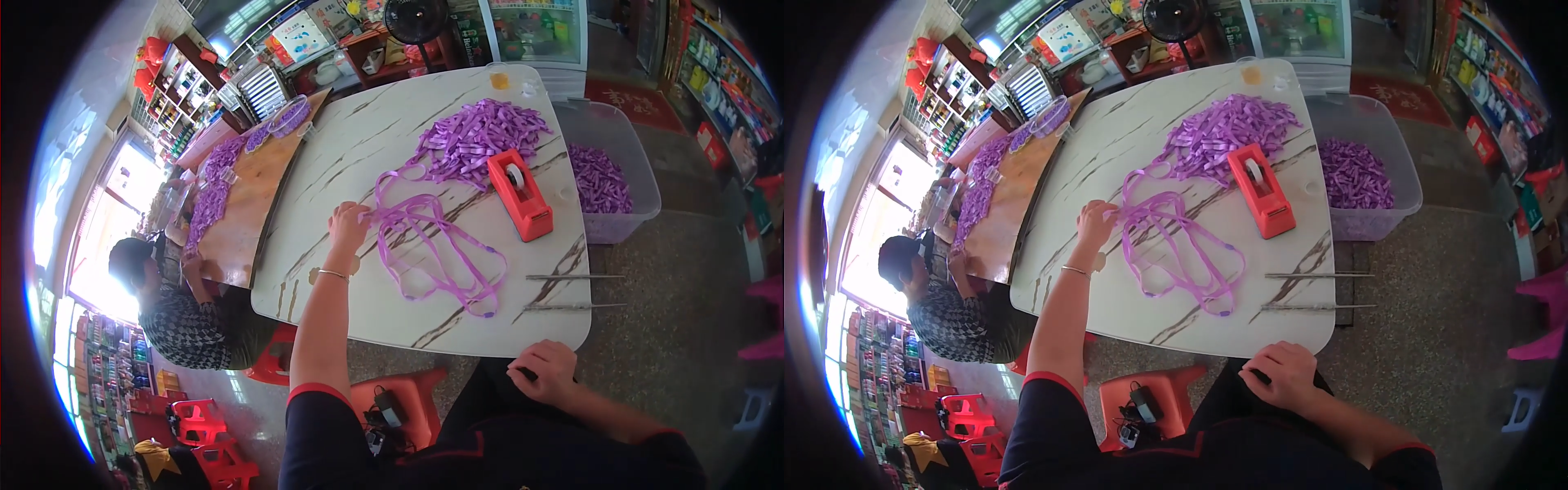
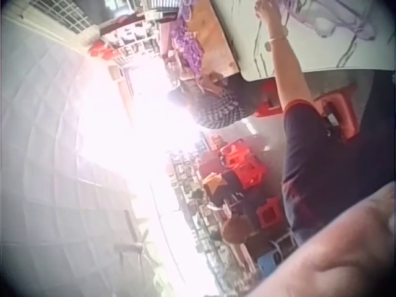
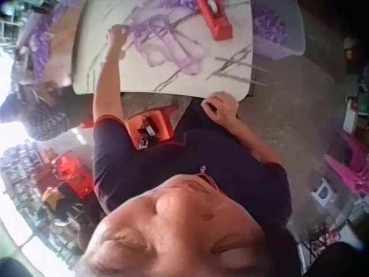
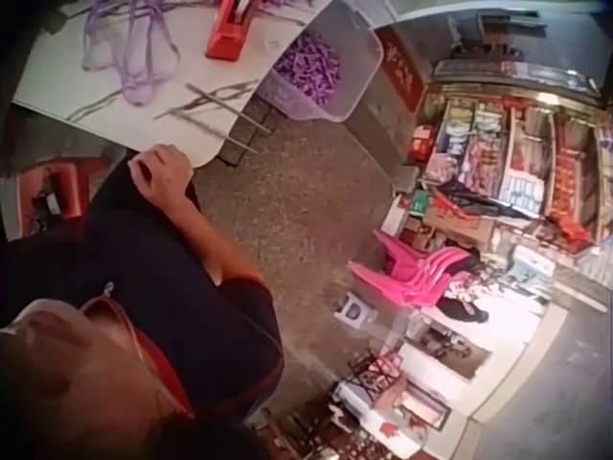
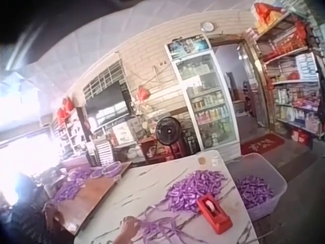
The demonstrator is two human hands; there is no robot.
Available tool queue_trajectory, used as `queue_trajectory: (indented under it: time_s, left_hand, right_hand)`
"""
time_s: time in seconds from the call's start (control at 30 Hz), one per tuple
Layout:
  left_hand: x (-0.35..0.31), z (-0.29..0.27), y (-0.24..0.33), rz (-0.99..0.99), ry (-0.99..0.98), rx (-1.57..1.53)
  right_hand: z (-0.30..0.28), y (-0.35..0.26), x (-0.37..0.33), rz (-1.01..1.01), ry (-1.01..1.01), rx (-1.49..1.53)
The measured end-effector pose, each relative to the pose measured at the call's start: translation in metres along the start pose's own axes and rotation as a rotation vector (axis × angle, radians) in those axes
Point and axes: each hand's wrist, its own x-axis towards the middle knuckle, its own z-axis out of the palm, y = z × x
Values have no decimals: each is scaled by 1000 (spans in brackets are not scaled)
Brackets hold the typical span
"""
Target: The person wraps purple ribbon around two metal rods, cuts it using a blade on a red dispenser, and ties it into a bow before placing it into a plastic bin.
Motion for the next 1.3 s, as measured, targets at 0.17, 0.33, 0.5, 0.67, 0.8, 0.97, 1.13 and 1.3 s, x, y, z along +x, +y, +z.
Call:
queue_trajectory:
  time_s: [0.17,0.33,0.5,0.67,0.8,0.97,1.13,1.3]
  left_hand:
    - [4,3,-7,121,101,121]
    - [46,-60,16,184,436,-366]
    - [76,-164,53,211,597,-850]
    - [20,-260,121,273,618,-1209]
    - [-70,-259,162,352,30,-1187]
    - [-174,-243,188,304,-508,-1282]
    - [-213,-210,188,137,-375,-1424]
    - [-233,-187,170,88,-556,-1525]
  right_hand:
    - [2,3,-1,-26,1,-8]
    - [3,4,-4,-19,30,13]
    - [0,-2,-3,5,21,24]
    - [-3,-6,1,165,-14,192]
    - [-22,-18,26,263,-167,385]
    - [-40,-76,77,-145,-40,435]
    - [-44,-111,82,206,-209,968]
    - [-38,-100,74,50,-133,714]
